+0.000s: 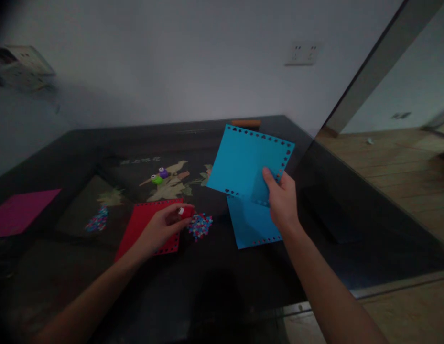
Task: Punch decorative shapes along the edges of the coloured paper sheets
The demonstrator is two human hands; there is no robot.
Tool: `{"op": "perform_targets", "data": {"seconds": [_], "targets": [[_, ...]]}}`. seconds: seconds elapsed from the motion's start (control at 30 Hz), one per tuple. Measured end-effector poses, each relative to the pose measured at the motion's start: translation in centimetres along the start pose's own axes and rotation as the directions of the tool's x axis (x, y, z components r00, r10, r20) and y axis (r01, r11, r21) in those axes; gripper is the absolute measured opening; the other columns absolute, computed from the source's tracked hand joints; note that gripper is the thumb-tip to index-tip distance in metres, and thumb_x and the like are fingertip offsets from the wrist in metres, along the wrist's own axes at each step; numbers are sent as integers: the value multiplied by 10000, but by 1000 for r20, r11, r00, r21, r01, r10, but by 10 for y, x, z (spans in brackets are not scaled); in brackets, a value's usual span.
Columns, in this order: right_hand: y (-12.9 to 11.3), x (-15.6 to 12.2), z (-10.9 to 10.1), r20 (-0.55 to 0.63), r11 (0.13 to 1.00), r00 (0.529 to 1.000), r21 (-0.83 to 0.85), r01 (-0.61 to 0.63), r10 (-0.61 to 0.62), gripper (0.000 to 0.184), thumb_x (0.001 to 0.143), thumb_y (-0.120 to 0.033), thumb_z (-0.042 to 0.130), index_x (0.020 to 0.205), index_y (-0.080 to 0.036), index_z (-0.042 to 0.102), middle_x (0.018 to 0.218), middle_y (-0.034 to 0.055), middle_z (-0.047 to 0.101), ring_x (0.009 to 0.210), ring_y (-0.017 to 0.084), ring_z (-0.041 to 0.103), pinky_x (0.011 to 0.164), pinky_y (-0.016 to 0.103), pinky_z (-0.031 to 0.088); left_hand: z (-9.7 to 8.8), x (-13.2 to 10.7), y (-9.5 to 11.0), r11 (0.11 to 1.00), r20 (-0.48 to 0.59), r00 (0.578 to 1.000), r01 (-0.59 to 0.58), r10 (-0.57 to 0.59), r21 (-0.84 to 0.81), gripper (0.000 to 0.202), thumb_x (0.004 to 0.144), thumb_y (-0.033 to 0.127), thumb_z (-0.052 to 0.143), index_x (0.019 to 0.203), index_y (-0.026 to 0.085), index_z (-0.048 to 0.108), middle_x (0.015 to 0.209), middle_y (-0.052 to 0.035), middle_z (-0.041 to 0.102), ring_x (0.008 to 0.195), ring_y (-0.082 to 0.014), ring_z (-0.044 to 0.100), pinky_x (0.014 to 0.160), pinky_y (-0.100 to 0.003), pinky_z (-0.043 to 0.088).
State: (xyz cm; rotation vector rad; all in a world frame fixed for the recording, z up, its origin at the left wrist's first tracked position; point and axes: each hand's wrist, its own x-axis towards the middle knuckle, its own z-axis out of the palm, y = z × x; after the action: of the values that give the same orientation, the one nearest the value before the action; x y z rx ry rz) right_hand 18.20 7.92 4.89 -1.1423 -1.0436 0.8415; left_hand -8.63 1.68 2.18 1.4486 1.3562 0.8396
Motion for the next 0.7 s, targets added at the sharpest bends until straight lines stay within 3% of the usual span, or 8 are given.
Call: {"op": "perform_targets", "data": {"seconds": [0.13,0.3,0.4,0.5,0.6,0.7], "targets": [[-1,9,-41,-125,998,991,-12,-59,57,264,677,-371,730,881,-208,687,974,64,726,905,265,669,813,406,536,1,2,-4,1000,-6,1000,-23,23,9,358,752,335,647,1056,150,607,942,-69,693,844,-212,655,780,-350,505],[19,10,-81,-103,976,973,-53,-212,206,384,614,-351,771,959,-232,652,949,49,738,802,260,695,727,401,564,5,4,-6,999,-6,1000,-17,17,36,344,750,333,648,1052,172,606,905,-47,696,823,-217,660,751,-350,514],[27,11,-89,-23,941,945,-86,-327,326,381,640,-375,754,977,-232,646,885,49,747,720,259,703,655,391,574,5,9,-4,999,8,1000,-31,30,42,357,761,319,631,1082,169,586,943,-65,692,862,-224,659,775,-363,516],[28,12,-91,38,921,927,-131,-366,374,331,680,-419,714,945,-226,663,835,57,750,670,269,701,606,401,574,8,23,2,986,9,994,-106,106,130,333,767,288,611,1080,176,593,1005,-77,668,891,-215,648,788,-361,517],[26,11,-90,105,903,902,-155,-401,418,296,674,-429,717,883,-224,683,792,57,748,628,265,693,580,404,573,14,50,10,945,14,977,-207,211,254,286,771,261,595,1042,176,622,1045,-81,655,907,-203,638,804,-348,511],[22,8,-88,159,885,873,-157,-438,461,293,650,-414,739,858,-214,687,795,59,746,642,263,692,595,414,575,23,88,15,895,-16,971,-214,240,392,263,761,249,615,1010,168,644,971,-70,678,834,-202,640,774,-350,509]]}}
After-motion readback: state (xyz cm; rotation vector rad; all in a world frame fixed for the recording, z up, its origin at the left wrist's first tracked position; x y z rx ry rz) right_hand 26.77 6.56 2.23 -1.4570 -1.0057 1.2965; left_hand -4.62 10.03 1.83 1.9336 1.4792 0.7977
